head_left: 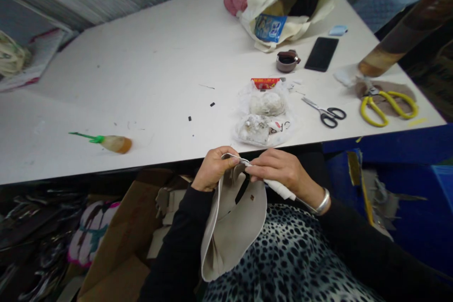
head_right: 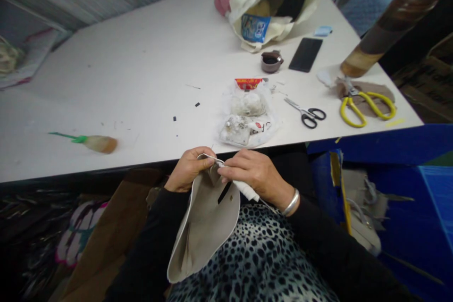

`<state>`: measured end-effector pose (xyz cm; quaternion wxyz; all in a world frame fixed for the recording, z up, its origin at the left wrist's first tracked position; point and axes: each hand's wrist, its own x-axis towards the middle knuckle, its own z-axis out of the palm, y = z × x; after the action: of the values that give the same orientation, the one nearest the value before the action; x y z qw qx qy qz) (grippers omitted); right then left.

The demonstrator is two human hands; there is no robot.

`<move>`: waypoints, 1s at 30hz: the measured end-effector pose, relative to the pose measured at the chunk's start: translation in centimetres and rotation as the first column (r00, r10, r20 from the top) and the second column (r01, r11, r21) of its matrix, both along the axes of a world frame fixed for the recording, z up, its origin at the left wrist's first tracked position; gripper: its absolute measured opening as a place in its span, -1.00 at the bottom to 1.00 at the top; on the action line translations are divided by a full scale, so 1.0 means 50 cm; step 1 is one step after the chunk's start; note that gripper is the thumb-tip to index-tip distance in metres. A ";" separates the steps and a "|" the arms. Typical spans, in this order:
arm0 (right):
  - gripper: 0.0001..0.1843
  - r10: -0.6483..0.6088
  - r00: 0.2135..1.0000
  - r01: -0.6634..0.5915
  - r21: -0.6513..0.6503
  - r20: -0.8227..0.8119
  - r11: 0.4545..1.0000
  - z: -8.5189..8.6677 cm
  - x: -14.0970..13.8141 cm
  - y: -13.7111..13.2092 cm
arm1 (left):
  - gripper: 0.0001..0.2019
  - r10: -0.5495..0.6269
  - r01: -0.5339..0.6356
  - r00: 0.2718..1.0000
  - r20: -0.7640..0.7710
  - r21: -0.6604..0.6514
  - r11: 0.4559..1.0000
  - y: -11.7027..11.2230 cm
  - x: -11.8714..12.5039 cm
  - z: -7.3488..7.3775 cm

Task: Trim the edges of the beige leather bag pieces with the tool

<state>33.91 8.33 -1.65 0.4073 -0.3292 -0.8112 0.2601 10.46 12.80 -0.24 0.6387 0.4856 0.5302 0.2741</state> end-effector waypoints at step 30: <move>-0.71 -0.165 0.983 0.155 -0.116 -0.085 0.981 0.019 -0.106 -0.068 | -0.90 0.120 0.035 0.945 -0.305 0.458 0.888 -0.136 0.011 0.058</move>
<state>28.60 4.91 -0.68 0.4461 -0.4026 -0.7465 0.2856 11.03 6.01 2.66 0.4038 0.6488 0.5592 0.3215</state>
